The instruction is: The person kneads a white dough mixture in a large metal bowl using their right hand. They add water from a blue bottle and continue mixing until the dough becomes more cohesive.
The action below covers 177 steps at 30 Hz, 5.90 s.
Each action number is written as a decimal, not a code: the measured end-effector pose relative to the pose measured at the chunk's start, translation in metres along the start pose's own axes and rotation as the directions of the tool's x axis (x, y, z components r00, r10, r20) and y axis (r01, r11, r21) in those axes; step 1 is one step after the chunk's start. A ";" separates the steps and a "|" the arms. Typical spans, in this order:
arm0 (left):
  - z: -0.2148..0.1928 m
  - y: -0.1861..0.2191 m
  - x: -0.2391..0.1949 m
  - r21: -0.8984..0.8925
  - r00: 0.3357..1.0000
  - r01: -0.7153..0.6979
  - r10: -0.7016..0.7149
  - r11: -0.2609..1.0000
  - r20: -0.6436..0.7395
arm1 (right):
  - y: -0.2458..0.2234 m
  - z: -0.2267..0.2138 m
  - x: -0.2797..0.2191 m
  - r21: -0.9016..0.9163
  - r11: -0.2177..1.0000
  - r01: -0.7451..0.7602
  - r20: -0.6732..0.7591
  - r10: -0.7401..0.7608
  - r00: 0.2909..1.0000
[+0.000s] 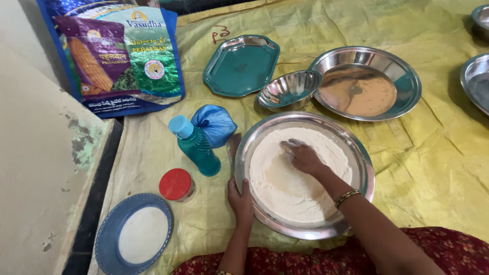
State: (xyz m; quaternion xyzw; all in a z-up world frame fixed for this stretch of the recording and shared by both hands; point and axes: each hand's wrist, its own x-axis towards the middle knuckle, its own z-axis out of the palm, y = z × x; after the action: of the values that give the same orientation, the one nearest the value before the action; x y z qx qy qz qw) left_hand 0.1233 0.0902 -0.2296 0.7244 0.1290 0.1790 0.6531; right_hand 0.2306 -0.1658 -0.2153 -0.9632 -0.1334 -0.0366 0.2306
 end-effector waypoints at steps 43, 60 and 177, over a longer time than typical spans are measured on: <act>0.004 0.007 -0.008 -0.100 0.997 0.053 -0.057 0.994 -0.043 | -0.055 0.002 0.015 -0.162 0.964 -0.211 0.307 0.252 0.918; -0.003 0.024 -0.029 -0.228 0.976 0.158 -0.187 0.961 -0.110 | -0.083 -0.088 -0.086 -0.307 0.943 0.125 0.714 0.142 0.685; 0.163 -0.052 -0.244 0.139 0.098 0.123 -0.151 0.983 0.984 | -0.031 -0.011 -0.104 -0.282 0.956 -0.080 0.400 0.193 0.896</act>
State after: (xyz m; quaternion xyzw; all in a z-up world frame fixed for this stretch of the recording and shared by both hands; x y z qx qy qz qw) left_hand -0.0244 -0.1531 -0.3164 0.6508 -0.2701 -0.4110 0.5785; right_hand 0.1224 -0.1691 -0.2061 -0.9767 -0.1057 0.1727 0.0709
